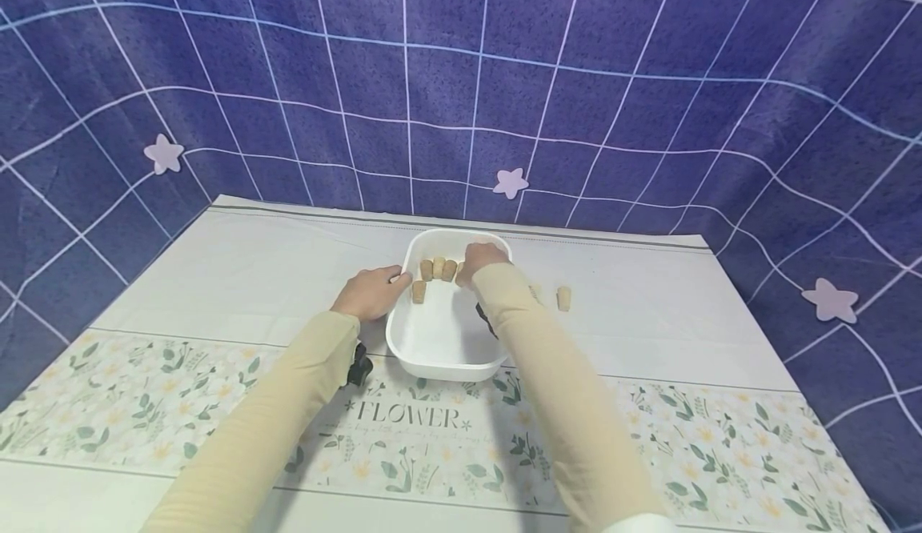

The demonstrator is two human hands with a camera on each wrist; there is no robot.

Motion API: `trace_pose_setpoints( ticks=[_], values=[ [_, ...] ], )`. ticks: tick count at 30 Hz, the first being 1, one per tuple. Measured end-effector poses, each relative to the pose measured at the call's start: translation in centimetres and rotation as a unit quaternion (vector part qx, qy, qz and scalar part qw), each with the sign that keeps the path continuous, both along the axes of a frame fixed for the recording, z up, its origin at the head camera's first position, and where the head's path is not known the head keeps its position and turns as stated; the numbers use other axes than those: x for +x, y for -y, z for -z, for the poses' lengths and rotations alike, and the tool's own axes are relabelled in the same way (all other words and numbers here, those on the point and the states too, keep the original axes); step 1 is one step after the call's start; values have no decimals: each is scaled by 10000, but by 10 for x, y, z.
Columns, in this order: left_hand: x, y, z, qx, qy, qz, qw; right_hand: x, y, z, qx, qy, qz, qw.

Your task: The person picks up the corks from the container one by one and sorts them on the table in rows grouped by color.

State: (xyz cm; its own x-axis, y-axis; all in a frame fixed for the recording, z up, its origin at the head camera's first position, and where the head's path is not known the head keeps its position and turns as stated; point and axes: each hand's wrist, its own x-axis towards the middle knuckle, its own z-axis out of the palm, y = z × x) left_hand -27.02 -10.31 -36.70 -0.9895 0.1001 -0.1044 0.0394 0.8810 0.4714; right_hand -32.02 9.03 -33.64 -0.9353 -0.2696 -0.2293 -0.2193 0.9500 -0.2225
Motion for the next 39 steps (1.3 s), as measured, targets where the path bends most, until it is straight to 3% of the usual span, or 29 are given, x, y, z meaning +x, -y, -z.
trace_pose_setpoints(
  ticks=[8,17,39],
  values=[
    [0,0,0,-7,-32,-16,10000,-6,4,14,-60,189,366,9991],
    [0,0,0,7,-11,-47,10000,-7,7,22,18,205,449,9988],
    [0,0,0,-54,-20,17,10000,2,8,22,-23,-10,352,9994]
  ],
)
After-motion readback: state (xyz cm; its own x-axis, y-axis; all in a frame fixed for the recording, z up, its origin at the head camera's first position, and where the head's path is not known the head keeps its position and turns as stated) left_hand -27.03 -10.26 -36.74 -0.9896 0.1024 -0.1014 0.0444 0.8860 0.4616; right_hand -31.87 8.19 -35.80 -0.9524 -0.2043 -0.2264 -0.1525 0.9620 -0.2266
